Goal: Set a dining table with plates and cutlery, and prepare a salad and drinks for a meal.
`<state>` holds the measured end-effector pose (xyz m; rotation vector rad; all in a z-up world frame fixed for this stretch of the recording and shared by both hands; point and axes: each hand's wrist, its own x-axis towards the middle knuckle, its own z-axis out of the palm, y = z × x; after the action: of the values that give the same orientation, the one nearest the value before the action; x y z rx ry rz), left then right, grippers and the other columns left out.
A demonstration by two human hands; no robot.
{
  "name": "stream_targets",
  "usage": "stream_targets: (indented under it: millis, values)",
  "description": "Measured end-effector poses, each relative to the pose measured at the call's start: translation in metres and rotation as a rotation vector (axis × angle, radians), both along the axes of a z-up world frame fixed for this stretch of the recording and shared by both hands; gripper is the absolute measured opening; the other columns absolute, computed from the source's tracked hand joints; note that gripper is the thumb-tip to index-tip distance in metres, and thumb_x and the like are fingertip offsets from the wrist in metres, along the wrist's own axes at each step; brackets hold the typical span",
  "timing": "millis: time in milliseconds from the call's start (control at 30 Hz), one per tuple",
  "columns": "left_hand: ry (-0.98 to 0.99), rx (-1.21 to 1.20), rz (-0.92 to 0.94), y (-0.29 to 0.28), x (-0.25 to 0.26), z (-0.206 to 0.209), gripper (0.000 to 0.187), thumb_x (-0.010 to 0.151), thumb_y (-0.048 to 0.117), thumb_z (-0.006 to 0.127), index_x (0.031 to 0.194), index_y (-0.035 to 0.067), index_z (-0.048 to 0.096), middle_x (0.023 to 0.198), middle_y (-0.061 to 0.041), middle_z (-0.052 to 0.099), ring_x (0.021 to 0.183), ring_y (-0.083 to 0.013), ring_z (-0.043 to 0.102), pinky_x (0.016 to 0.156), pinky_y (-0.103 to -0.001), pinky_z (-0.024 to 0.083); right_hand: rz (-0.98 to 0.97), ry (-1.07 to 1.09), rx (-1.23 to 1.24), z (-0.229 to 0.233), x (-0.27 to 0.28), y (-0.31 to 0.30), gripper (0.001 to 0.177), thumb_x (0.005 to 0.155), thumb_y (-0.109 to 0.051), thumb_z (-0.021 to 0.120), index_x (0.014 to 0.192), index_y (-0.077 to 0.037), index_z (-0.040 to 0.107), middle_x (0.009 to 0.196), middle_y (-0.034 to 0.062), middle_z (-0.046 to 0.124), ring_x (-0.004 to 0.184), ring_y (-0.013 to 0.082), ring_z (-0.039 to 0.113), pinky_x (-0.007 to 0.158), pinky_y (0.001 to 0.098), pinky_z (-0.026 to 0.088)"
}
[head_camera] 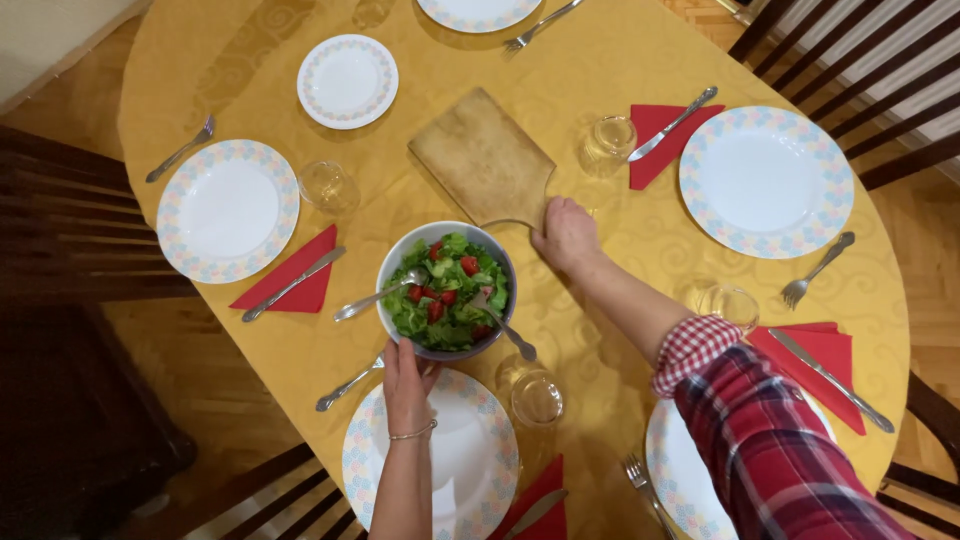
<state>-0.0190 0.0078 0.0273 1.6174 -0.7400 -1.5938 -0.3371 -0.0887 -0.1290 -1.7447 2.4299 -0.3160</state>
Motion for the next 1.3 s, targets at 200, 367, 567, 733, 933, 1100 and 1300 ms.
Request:
stream_targets:
  millis: [200, 367, 567, 733, 933, 1100, 1300]
  values:
    - [0.043, 0.05, 0.009, 0.001, 0.003, -0.02, 0.067, 0.107, 0.037, 0.05, 0.164, 0.014, 0.023, 0.15, -0.028, 0.042, 0.126, -0.0457, 0.058, 0.103, -0.053, 0.054, -0.077, -0.219, -0.038, 0.03, 0.01, 0.013, 0.047, 0.09, -0.04, 0.066, 0.107, -0.001, 0.047, 0.092, 0.0225, 0.062, 0.087, 0.0508, 0.071, 0.08, 0.0606, 0.056]
    - [0.05, 0.064, 0.009, -0.001, 0.002, -0.035, 0.071, 0.104, 0.039, 0.056, 0.165, 0.022, 0.023, 0.155, -0.024, 0.04, 0.125, -0.0453, 0.059, 0.099, -0.051, 0.058, -0.034, -0.361, -0.044, 0.056, 0.01, 0.043, 0.052, 0.096, -0.044, 0.061, 0.119, -0.001, 0.044, 0.102, 0.0286, 0.064, 0.098, 0.0539, 0.068, 0.087, 0.0633, 0.054]
    - [0.081, 0.034, 0.005, -0.002, 0.004, -0.037, 0.069, 0.105, 0.037, 0.055, 0.164, 0.022, 0.024, 0.152, -0.024, 0.043, 0.121, -0.0432, 0.063, 0.096, -0.05, 0.06, -0.083, -0.418, -0.014, 0.044, 0.004, 0.084, 0.051, 0.096, -0.041, 0.063, 0.124, -0.002, 0.045, 0.105, 0.0308, 0.066, 0.102, 0.0536, 0.067, 0.091, 0.0629, 0.053]
    - [0.075, 0.014, -0.024, -0.004, 0.006, -0.043, 0.07, 0.105, 0.038, 0.054, 0.165, 0.021, 0.021, 0.152, -0.025, 0.043, 0.121, -0.0436, 0.062, 0.096, -0.051, 0.06, -0.078, -0.391, -0.015, 0.039, -0.007, 0.089, 0.054, 0.096, -0.044, 0.063, 0.127, -0.004, 0.045, 0.107, 0.0298, 0.066, 0.104, 0.0523, 0.068, 0.093, 0.0625, 0.053]
    - [0.063, 0.025, 0.003, -0.007, 0.009, -0.06, 0.072, 0.104, 0.038, 0.056, 0.164, 0.021, 0.02, 0.16, -0.024, 0.034, 0.121, -0.0501, 0.06, 0.095, -0.056, 0.059, 0.006, -0.143, -0.188, 0.01, -0.027, 0.069, 0.043, 0.093, -0.032, 0.069, 0.117, 0.0, 0.053, 0.103, 0.0215, 0.06, 0.098, 0.0474, 0.067, 0.083, 0.0536, 0.056]
    - [0.046, 0.025, 0.01, -0.002, 0.009, -0.058, 0.073, 0.104, 0.04, 0.057, 0.164, 0.019, 0.021, 0.159, -0.024, 0.035, 0.118, -0.0516, 0.062, 0.094, -0.056, 0.059, 0.001, 0.222, -0.226, -0.003, -0.033, 0.068, 0.049, 0.082, -0.033, 0.081, 0.113, -0.003, 0.058, 0.104, 0.014, 0.058, 0.097, 0.0355, 0.063, 0.08, 0.0447, 0.053]
    - [0.044, -0.012, 0.05, -0.011, 0.013, -0.091, 0.07, 0.104, 0.042, 0.058, 0.163, 0.022, 0.026, 0.151, -0.02, 0.045, 0.107, -0.0441, 0.07, 0.09, -0.053, 0.062, 0.027, -0.162, -0.433, 0.099, 0.028, 0.099, 0.026, 0.101, -0.016, 0.063, 0.12, 0.001, 0.057, 0.108, 0.0215, 0.058, 0.104, 0.0429, 0.061, 0.087, 0.0497, 0.05]
